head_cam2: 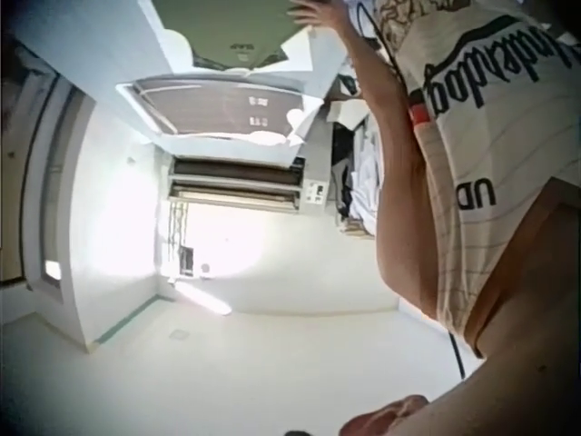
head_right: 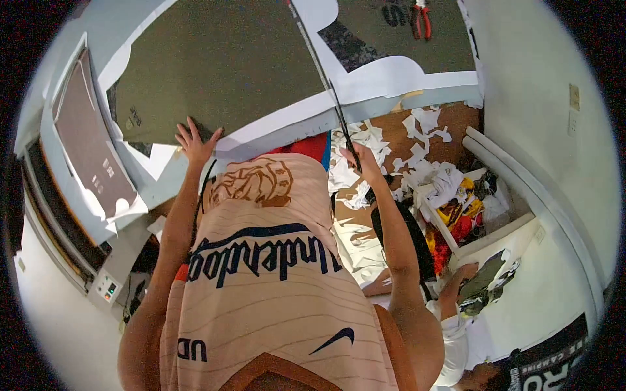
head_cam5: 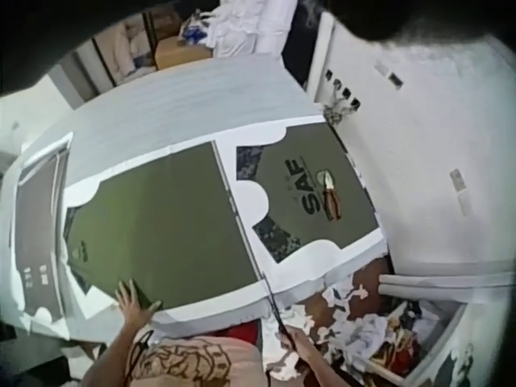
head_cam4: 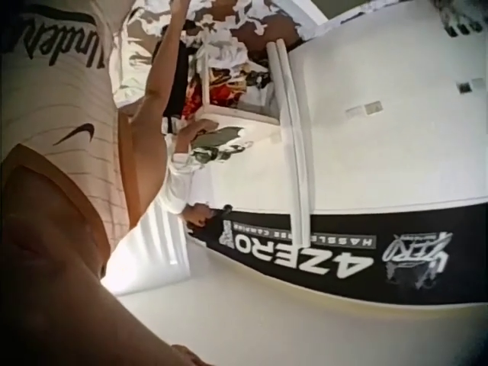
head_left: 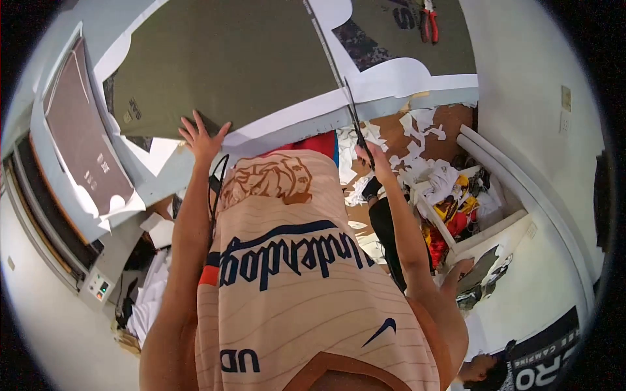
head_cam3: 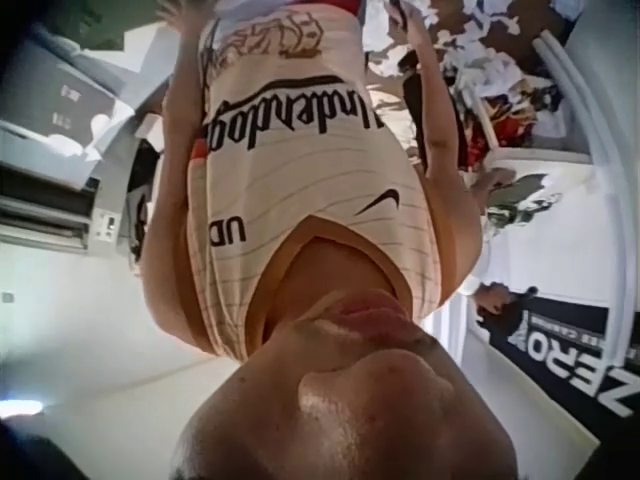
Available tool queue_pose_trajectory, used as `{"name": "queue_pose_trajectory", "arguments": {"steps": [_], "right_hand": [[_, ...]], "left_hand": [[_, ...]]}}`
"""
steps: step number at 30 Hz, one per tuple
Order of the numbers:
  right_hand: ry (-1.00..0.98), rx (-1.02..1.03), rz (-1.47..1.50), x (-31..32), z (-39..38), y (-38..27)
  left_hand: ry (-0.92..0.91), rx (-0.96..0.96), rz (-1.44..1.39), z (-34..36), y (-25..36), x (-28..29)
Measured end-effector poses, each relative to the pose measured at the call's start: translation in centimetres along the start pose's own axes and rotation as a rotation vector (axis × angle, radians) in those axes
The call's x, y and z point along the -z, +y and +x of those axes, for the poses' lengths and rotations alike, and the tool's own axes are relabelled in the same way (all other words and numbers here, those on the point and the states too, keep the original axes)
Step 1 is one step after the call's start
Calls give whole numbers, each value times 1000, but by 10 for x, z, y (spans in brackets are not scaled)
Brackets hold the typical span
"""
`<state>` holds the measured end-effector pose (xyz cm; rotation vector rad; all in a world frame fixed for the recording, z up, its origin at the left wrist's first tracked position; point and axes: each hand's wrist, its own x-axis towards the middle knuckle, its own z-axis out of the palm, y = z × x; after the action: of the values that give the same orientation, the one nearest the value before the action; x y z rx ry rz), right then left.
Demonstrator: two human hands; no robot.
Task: Cutting out garment patterns from a green fabric sheet using a paper template and scissors.
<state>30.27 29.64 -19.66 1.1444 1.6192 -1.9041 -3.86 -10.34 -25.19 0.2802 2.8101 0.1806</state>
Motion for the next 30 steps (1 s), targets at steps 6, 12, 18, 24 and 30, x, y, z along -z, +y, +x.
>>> {"name": "queue_pose_trajectory", "arguments": {"steps": [6,12,18,24,30], "right_hand": [[24,125,157,-3,22,-13],[16,135,171,-1,18,-14],[19,92,45,0,9,-18],[15,17,-14,0,11,-17],[108,-22,55,-9,-10,5]], "left_hand": [[-12,-39,0,8,11,5],[-16,-42,24,7,3,6],[-1,-28,39,5,-1,8],[-10,-33,23,7,-6,10],[29,-82,21,6,-17,9]]}}
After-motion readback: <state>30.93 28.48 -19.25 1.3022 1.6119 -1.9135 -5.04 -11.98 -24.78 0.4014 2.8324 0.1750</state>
